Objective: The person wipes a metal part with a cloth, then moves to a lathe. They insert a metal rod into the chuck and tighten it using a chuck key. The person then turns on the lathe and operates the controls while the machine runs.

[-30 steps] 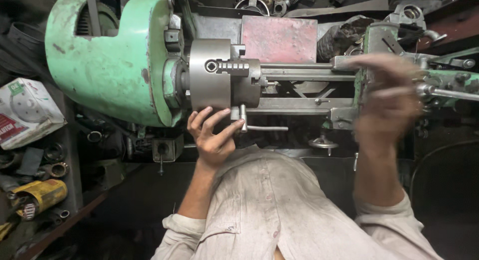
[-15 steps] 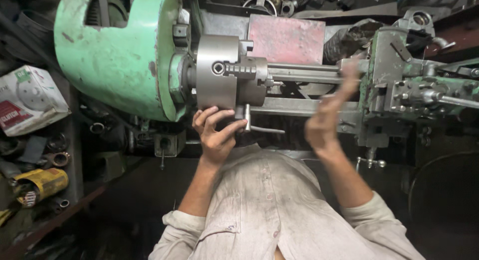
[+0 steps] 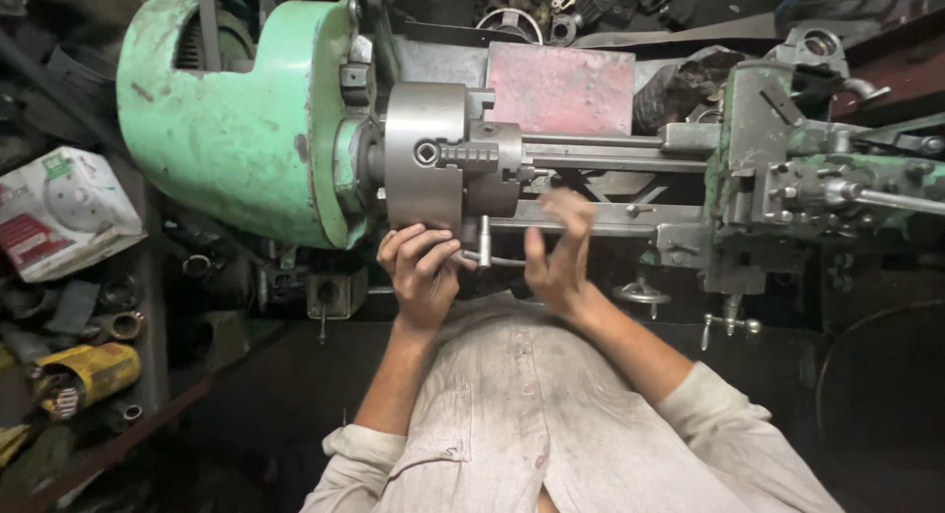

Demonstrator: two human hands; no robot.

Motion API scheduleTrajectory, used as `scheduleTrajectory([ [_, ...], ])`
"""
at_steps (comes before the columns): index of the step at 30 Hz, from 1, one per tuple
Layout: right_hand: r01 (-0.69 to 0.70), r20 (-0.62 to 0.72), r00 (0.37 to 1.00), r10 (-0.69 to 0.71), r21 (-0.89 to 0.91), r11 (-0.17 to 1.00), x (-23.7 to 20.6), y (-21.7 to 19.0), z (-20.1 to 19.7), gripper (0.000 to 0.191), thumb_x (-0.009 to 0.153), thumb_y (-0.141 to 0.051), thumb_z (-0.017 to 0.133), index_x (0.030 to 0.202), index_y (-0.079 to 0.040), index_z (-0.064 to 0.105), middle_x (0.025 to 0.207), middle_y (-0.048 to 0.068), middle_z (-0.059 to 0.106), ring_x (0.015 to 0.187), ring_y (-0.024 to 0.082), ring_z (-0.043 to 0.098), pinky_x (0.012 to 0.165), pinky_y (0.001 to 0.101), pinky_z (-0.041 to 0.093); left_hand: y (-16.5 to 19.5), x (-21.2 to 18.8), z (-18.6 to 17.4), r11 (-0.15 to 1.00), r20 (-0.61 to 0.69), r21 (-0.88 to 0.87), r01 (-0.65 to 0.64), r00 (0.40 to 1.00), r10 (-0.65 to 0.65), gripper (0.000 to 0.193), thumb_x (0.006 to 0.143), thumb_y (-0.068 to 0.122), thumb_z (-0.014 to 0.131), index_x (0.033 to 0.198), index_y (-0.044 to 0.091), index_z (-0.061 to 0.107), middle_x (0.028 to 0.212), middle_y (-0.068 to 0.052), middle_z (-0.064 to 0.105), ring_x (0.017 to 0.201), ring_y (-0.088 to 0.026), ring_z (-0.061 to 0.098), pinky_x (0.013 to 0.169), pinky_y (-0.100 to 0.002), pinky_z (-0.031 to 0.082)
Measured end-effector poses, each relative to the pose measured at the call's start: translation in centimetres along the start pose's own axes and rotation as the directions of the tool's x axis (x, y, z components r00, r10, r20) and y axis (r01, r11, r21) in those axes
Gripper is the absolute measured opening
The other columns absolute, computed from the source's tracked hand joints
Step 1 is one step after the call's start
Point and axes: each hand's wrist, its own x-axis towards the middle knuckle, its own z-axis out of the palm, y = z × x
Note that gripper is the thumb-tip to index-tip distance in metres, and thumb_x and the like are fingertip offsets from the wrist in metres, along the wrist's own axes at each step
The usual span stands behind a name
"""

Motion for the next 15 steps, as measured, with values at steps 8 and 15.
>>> scheduleTrajectory([
  [8, -0.276, 0.676, 0.736, 0.033, 0.255, 0.927, 1.5, -3.5, -2.4, 0.03, 0.088, -0.011, 0.079, 0.115, -0.007, 0.067, 0.098, 0.007, 0.076, 0.083, 0.019, 0.077, 0.07, 0.0314, 0.062, -2.2, -2.4, -4.4, 0.944, 0.09, -0.235, 0.233, 0.972, -0.218, 0.029, 0.093, 0.005, 0.08, 0.115, 0.012, 0.062, 0.118, -0.008, 0.069, 0.12, -0.025, 0.068, 0.105, -0.045, 0.056],
  [15, -0.587, 0.678, 0.654, 0.336, 0.173, 0.791, 1.7, -2.0, -5.6, 0.017, 0.086, -0.006, 0.076, 0.102, -0.005, 0.071, 0.086, 0.003, 0.081, 0.07, 0.009, 0.075, 0.057, 0.0232, 0.057, -7.3, -5.5, -12.0, 0.575, 0.262, 0.799, 0.177, 0.758, -0.598, 0.092, 0.064, 0.049, 0.086, 0.132, -0.005, 0.054, 0.126, -0.033, 0.059, 0.119, -0.05, 0.053, 0.103, -0.057, 0.041],
])
